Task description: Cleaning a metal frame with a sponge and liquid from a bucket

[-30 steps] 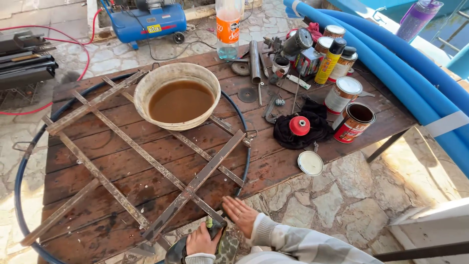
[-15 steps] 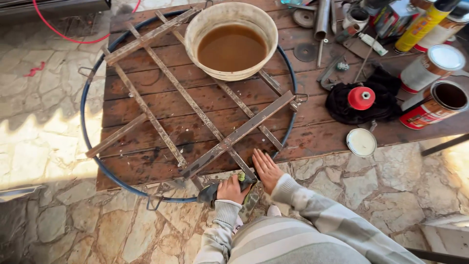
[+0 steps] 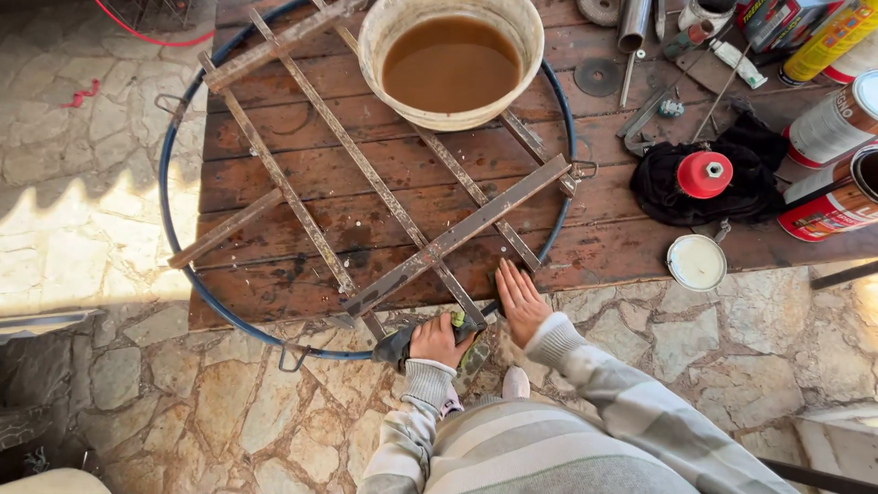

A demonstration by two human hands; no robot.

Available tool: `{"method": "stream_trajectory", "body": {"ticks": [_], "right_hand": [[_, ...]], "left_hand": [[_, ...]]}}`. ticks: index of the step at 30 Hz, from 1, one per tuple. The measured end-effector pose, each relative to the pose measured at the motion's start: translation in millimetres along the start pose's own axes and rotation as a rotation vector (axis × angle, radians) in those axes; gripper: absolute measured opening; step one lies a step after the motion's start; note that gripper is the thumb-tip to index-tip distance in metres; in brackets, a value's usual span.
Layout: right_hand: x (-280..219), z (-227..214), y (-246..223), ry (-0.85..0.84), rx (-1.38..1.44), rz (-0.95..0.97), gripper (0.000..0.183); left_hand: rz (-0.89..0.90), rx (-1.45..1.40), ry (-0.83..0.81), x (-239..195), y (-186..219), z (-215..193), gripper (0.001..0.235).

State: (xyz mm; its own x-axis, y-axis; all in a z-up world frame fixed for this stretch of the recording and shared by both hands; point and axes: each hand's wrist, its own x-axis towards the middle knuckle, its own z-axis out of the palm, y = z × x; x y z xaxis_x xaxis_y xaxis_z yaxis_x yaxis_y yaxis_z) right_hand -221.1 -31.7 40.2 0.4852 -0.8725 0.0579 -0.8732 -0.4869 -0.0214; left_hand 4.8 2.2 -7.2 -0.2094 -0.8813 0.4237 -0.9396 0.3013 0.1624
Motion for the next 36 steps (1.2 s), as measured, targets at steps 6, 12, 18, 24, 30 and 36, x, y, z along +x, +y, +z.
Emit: {"method": "stream_trajectory", "body": {"ticks": [6,12,18,24,30,36], "right_hand": [[-12.2,-32.9,-19.0,-0.379,0.032,-0.073,0.103],[-7.3,-31.6,-35.7,-0.293,0.116,0.011,0.083],[9.1,-47.6,-20.1,-0.39,0.019,0.038,0.107],[-14.9,-15.4,-4.1,-0.338,-0.056,0.018,0.112],[-13.5,-28.6,-31.3,-0.521,0.046,-0.02,0.105],[-15.0,-35.2,-44.7,-0.323,0.146,0.015,0.101]], "left_hand": [[-0.008,0.014,-0.016,-2.6,0.2,1.5,0.069],[-0.014,0.017,-0.055,-0.6,1.7,-3.6,0.069],[0.006,0.023,-0.067,2.2,2.4,-11.5,0.067],[0.009,0.003,-0.055,2.9,2.4,-13.7,0.07],[0.02,-0.005,-0.043,5.3,3.3,-17.4,0.071],[0.018,0.041,0.028,-5.5,0.2,6.0,0.072]]}}
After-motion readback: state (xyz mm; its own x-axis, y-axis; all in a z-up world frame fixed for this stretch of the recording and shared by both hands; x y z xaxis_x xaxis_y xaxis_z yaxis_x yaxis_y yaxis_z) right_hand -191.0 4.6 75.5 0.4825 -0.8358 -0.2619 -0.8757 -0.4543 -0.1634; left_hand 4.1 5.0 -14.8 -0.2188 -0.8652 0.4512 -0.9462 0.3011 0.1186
